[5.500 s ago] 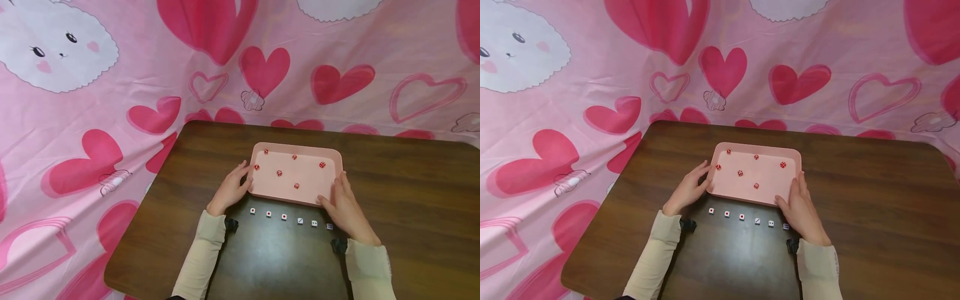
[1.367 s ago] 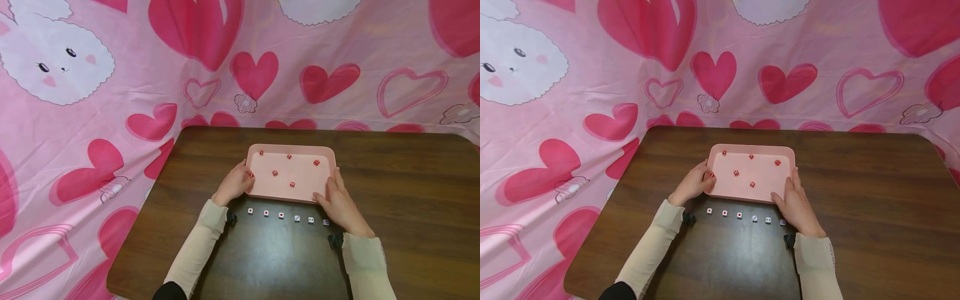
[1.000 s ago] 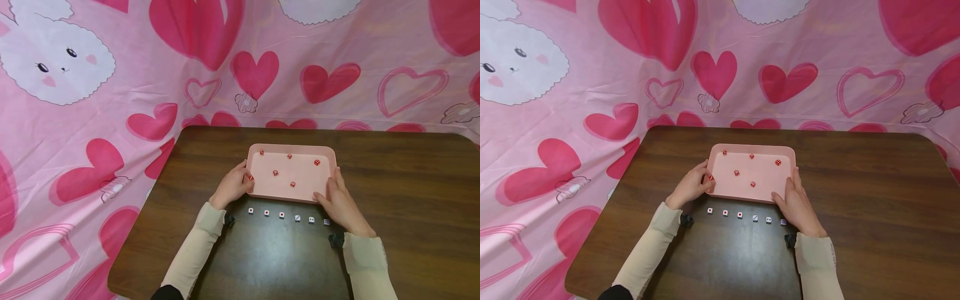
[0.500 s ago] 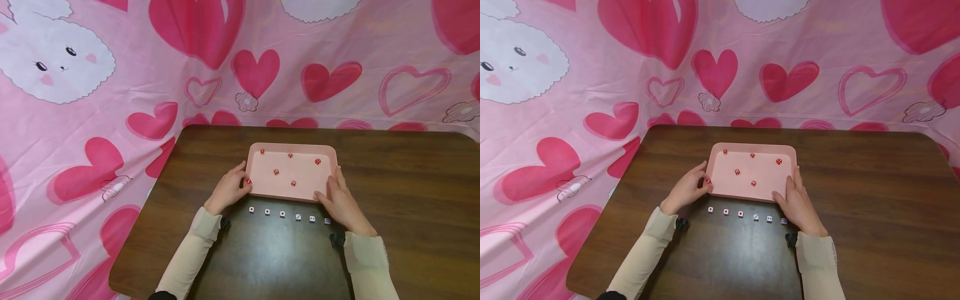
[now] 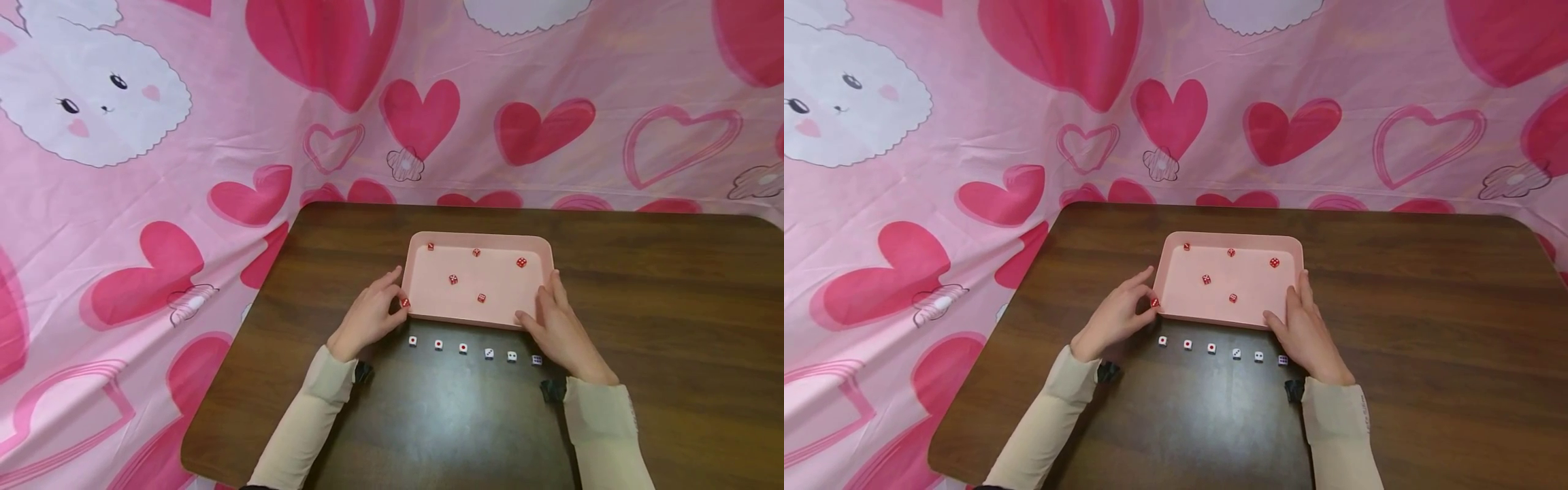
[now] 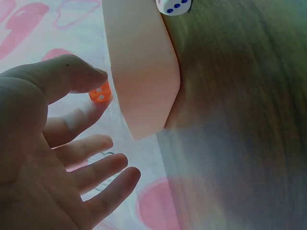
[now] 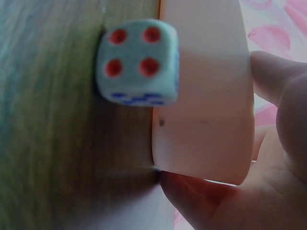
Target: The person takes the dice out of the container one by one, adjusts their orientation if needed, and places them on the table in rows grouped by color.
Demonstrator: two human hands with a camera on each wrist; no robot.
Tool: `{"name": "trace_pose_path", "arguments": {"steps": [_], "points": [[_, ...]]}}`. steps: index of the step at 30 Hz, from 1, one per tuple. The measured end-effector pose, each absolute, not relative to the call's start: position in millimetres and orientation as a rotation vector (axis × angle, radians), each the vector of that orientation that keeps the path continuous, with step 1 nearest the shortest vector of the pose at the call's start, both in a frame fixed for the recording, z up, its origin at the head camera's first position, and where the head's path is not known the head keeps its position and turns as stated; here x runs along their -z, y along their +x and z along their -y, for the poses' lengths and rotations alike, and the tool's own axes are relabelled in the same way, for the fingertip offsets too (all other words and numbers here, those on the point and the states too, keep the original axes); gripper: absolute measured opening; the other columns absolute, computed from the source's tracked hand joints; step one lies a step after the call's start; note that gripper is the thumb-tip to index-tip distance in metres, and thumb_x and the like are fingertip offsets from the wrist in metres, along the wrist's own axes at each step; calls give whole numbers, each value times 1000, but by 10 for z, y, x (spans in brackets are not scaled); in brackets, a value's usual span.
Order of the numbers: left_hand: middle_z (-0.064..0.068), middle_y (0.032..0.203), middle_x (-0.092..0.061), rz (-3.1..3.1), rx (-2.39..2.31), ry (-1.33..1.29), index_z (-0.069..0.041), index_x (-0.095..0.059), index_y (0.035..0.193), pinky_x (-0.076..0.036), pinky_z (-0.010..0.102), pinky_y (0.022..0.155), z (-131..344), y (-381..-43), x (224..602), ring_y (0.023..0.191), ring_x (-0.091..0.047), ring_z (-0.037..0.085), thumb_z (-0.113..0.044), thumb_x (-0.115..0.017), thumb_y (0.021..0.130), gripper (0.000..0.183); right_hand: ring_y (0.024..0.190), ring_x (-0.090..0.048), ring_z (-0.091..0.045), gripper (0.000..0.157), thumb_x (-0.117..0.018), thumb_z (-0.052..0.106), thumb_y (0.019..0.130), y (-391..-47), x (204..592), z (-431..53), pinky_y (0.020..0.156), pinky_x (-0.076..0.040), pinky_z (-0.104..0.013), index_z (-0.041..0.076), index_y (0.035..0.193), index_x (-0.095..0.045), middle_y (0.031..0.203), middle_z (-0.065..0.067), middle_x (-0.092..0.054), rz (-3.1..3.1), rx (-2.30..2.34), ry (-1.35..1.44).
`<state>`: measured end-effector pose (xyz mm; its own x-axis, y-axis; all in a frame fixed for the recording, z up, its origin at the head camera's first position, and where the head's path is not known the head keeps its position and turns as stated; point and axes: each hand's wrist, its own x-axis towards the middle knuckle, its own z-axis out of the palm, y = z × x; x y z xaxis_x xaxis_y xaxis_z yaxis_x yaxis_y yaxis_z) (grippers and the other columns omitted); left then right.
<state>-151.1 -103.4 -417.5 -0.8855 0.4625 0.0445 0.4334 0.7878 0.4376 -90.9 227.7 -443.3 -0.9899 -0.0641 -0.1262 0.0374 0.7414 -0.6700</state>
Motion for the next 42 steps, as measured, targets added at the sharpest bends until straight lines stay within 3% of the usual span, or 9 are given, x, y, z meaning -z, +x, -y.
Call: {"name": "trace_pose_path", "arguments": {"steps": [3, 12, 26, 42], "points": [[10, 152, -41, -2921, -660, 763, -13, -70, 93, -37, 42, 110, 1057, -1475, 4179, 138, -43, 28, -21, -71, 86, 11, 145, -1, -49, 89, -59, 39, 94, -914, 4438, -2284, 107, -20, -67, -9, 150, -9, 159, -18, 22, -2794, 1084, -26], [9, 152, -41, -2947, -603, 795, -13, -70, 92, -37, 42, 110, 1125, -1363, 4202, 139, -42, 28, -21, -73, 85, 11, 145, 0, -49, 89, -57, 41, 94, -934, 4448, -2311, 106, -21, -67, -9, 150, -10, 159, -17, 24, -2782, 1089, -42], [9, 153, -40, -2909, -543, 879, -16, -69, 90, -42, 51, 105, 1191, -1168, 4170, 141, -38, 28, -22, -73, 84, 10, 146, 1, -47, 88, -56, 43, 95, -924, 4454, -2309, 106, -22, -67, -7, 151, -9, 159, -14, 25, -2788, 1088, -47], [9, 154, -38, -2847, -509, 939, -17, -68, 88, -44, 49, 101, 1228, -1017, 4186, 143, -36, 27, -24, -74, 83, 11, 146, 2, -47, 88, -55, 44, 95, -918, 4462, -2303, 105, -23, -68, -7, 151, -10, 159, -14, 25, -2792, 1074, -42]]}}
